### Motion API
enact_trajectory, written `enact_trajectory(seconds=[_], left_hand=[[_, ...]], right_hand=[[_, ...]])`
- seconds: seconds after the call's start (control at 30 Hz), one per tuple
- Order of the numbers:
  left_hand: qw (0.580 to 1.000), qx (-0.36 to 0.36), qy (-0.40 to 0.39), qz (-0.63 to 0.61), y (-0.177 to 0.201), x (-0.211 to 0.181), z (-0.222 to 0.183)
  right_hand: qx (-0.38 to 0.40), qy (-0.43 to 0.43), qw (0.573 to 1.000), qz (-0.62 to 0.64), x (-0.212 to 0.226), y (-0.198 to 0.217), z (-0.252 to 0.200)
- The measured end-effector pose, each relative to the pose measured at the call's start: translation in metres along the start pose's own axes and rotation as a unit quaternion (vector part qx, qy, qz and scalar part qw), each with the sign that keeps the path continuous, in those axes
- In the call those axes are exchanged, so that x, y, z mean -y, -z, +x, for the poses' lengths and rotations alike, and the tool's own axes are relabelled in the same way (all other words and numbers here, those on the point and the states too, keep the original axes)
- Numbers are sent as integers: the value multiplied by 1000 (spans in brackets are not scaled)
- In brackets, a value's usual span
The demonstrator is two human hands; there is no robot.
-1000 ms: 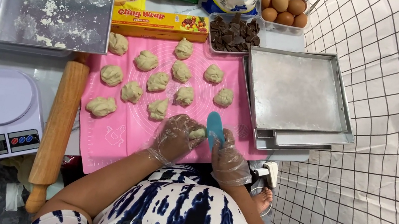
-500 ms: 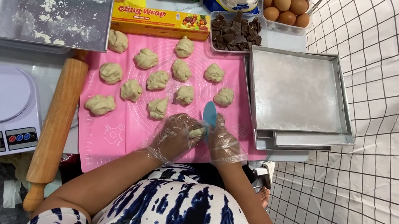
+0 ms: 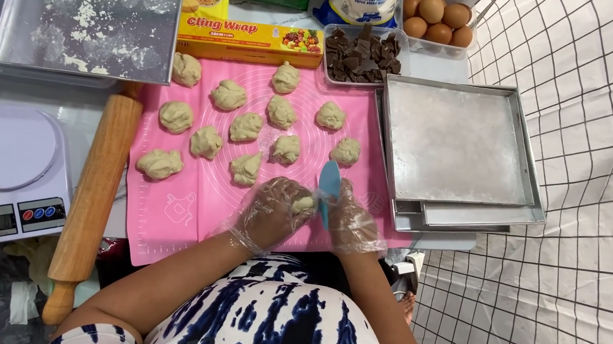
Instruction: Weighing and sizing individual dough portions using a digital scale and a dough scraper in a bakery.
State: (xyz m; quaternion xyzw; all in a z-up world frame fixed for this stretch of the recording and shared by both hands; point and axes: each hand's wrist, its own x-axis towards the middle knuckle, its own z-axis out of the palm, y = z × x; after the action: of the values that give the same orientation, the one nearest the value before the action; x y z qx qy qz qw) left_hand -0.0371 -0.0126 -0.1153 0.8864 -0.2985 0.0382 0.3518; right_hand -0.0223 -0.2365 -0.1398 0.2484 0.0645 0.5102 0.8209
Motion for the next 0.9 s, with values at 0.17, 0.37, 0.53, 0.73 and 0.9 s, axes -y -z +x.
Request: enact_trajectory(seconds=[0.17, 0.37, 0.53, 0.73, 0.9], left_hand=[[987, -4, 160, 34, -41, 8, -1], [994, -101, 36, 24, 1, 6, 1], [974, -211, -7, -80, 32, -10, 7], [759, -99, 92, -637, 56, -46, 9], [755, 7, 185, -629, 57, -39, 0]], right_hand=[[112, -27, 909, 400, -25, -3, -40], [590, -356, -24, 724, -94, -87, -10], [573, -388, -310, 652, -122, -139, 18], [518, -396, -374, 659, -99, -90, 1], [480, -370, -335, 722, -112, -89, 24]])
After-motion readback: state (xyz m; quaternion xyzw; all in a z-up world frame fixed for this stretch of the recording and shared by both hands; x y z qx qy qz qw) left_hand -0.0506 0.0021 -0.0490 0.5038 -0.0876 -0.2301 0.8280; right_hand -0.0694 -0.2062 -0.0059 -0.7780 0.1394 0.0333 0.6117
